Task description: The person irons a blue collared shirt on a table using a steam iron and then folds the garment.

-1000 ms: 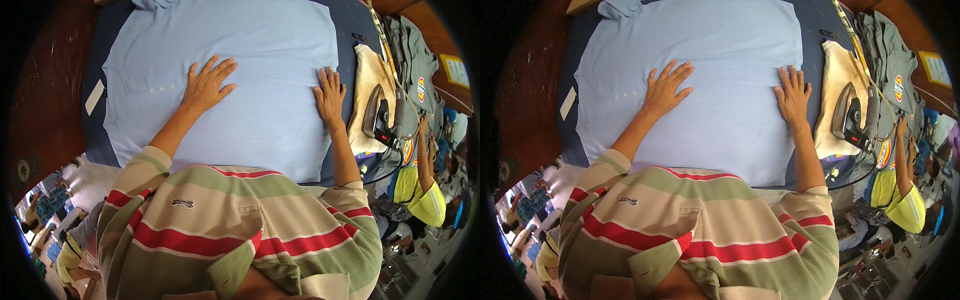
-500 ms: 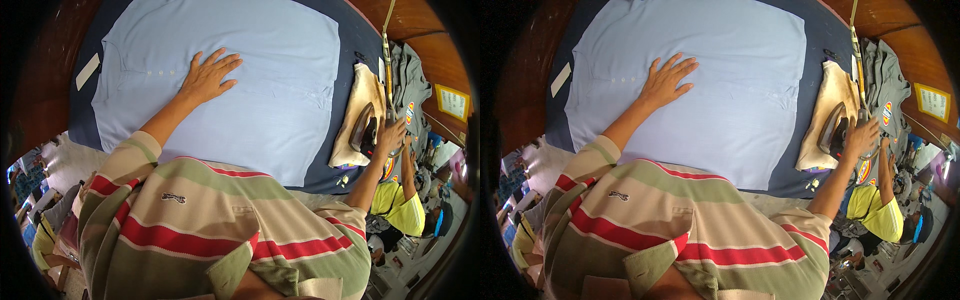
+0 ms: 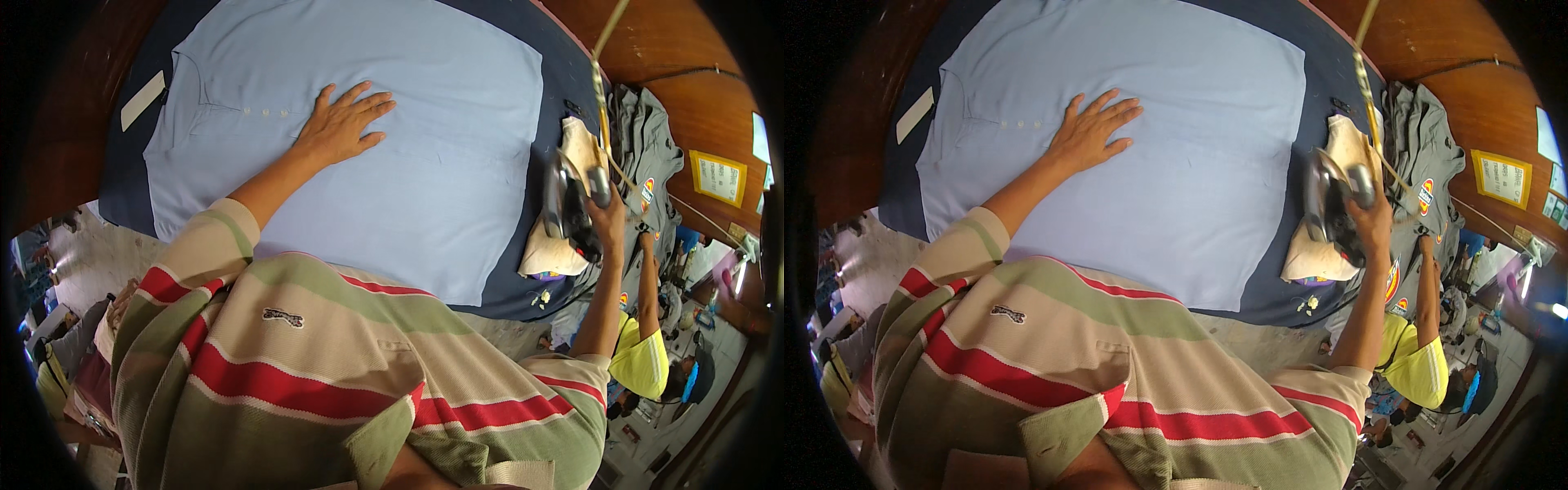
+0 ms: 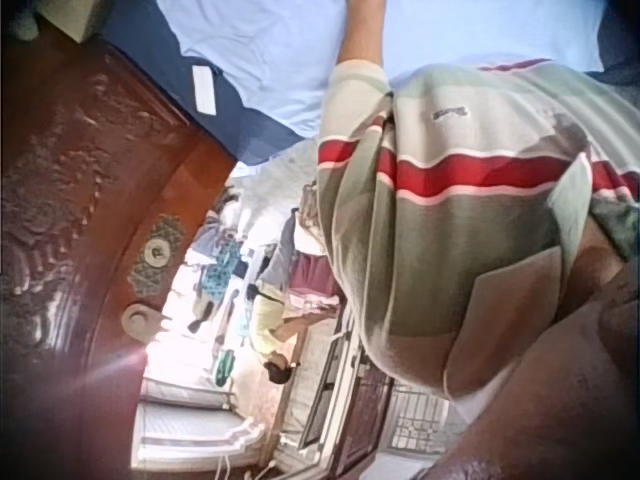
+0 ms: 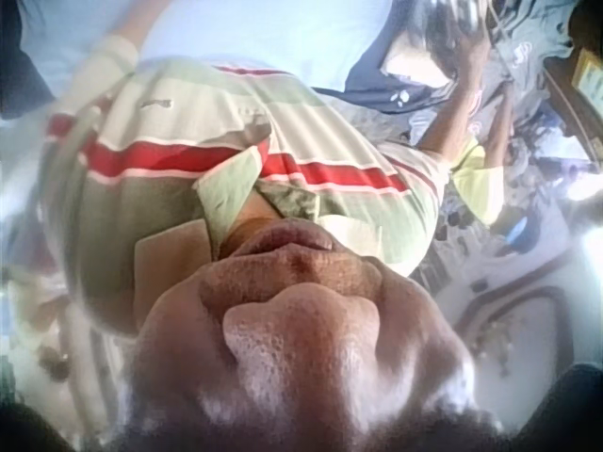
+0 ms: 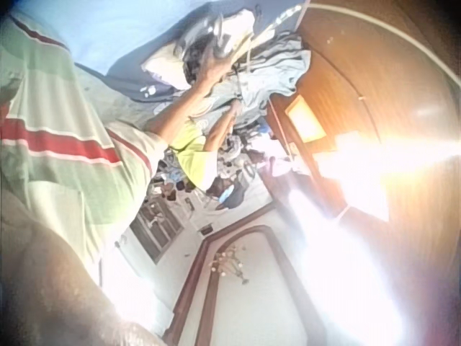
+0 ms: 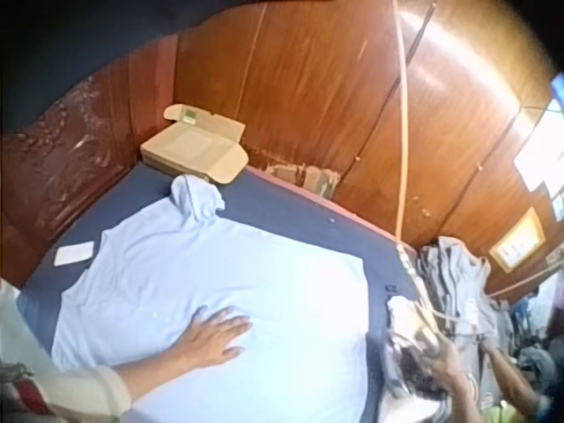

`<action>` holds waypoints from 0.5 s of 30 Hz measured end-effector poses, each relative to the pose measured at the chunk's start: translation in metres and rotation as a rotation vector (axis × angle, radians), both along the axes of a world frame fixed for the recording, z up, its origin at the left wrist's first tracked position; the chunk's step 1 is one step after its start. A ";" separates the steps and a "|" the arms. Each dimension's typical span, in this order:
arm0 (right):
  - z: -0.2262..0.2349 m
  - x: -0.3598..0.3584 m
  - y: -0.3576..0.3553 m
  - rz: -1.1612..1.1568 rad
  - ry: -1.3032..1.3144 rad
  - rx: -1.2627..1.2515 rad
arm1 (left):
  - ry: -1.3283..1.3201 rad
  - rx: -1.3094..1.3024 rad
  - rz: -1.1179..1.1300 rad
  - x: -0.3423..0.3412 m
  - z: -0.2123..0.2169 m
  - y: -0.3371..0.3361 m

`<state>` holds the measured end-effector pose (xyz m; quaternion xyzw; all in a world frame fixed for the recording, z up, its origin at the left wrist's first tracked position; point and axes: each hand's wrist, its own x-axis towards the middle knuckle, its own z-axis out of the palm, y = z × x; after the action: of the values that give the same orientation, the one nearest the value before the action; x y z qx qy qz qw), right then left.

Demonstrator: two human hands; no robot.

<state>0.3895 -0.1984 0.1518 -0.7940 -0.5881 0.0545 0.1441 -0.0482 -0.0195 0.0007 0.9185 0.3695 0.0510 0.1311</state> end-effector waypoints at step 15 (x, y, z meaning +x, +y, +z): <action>-0.016 -0.225 0.129 0.485 -0.048 -0.447 | -0.166 0.027 0.091 -0.013 0.008 0.003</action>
<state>0.1641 -0.0695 0.1359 -0.6439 -0.7367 0.1963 -0.0649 -0.0607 -0.0165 0.0091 0.8951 0.3978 0.1379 0.1464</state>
